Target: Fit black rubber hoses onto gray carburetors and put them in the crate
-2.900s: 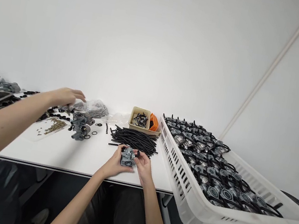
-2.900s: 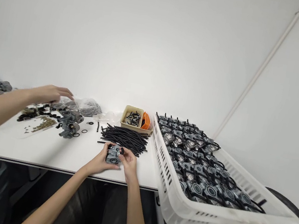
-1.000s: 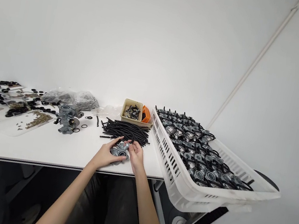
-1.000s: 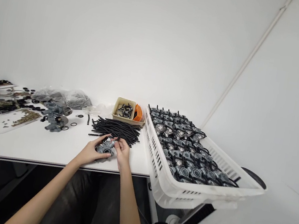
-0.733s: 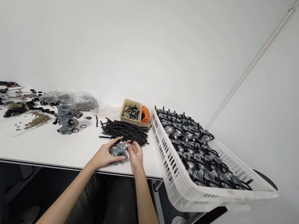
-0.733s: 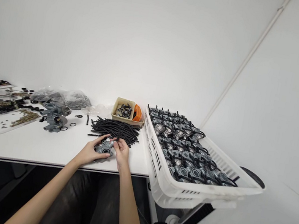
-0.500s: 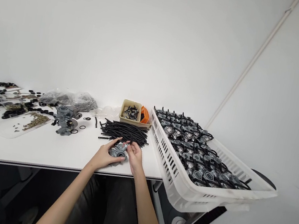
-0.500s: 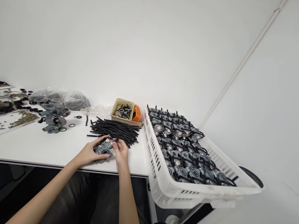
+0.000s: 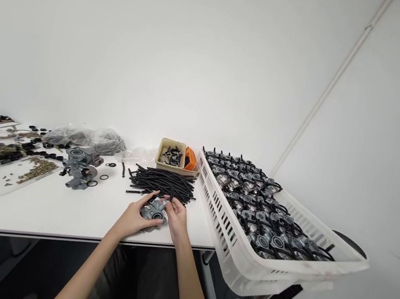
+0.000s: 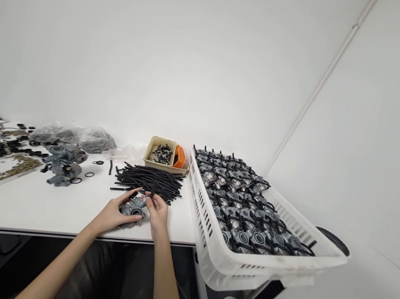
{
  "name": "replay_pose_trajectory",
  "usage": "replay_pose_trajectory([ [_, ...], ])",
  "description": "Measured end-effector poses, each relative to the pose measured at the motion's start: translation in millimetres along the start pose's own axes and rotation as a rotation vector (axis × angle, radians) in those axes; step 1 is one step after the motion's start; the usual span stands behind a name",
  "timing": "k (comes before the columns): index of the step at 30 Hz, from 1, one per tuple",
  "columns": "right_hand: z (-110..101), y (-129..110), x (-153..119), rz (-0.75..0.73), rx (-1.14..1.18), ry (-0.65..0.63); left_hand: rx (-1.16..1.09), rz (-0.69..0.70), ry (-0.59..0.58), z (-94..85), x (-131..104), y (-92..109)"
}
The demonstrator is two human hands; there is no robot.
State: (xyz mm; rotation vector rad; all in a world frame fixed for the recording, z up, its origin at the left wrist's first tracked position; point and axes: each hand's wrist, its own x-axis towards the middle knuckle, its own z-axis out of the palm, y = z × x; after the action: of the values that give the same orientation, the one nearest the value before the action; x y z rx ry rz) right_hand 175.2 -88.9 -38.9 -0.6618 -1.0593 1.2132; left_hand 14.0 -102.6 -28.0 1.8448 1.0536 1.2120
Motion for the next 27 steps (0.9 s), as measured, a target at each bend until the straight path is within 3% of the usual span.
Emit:
replay_pose_trajectory([
  [27,5.9,-7.9,-2.5,0.034,0.081,0.033,0.030,-0.021,0.011,0.4,-0.2,-2.0],
])
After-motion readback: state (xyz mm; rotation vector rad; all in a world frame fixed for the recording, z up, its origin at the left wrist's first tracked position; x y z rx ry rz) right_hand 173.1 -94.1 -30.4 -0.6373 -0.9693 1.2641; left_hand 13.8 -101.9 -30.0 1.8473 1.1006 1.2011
